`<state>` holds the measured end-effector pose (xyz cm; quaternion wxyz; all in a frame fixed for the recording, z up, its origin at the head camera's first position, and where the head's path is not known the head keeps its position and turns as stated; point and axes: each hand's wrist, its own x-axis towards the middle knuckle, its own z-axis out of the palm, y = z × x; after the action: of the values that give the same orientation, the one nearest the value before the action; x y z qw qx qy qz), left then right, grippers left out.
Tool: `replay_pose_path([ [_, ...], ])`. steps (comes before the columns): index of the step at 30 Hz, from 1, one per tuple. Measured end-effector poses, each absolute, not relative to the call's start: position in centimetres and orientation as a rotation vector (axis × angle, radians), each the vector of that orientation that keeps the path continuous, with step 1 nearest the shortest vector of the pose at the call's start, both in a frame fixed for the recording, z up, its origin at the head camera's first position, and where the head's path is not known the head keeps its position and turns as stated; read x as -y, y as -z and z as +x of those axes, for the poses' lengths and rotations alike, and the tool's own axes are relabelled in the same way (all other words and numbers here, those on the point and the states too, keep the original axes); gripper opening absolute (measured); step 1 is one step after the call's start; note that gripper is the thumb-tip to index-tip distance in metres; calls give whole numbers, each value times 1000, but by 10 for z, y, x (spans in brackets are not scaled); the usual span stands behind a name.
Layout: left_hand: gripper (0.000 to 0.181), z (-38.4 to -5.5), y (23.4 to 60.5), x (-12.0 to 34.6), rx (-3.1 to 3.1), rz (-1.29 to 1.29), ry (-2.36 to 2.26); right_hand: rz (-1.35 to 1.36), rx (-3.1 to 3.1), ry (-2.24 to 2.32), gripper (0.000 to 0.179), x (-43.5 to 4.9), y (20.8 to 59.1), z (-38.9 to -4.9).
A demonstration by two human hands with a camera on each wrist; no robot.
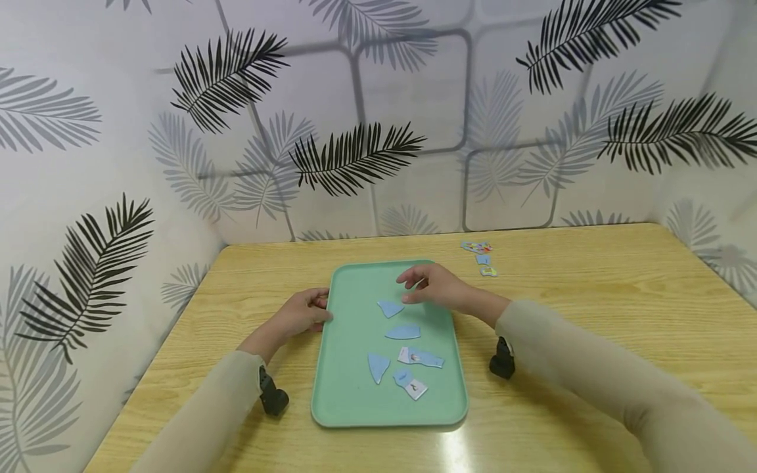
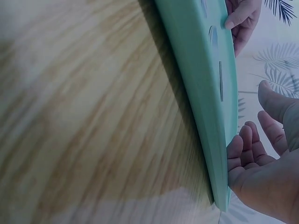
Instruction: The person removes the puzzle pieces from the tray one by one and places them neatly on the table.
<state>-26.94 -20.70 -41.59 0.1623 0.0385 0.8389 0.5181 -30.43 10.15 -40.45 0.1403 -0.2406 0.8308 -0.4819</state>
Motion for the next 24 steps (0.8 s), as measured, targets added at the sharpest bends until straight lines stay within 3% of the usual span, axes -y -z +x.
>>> replay_pose_path([
  [24,59,-270,416,206,-2411,77,-1474,-609,-2402,1259,39,-77,411,-303],
])
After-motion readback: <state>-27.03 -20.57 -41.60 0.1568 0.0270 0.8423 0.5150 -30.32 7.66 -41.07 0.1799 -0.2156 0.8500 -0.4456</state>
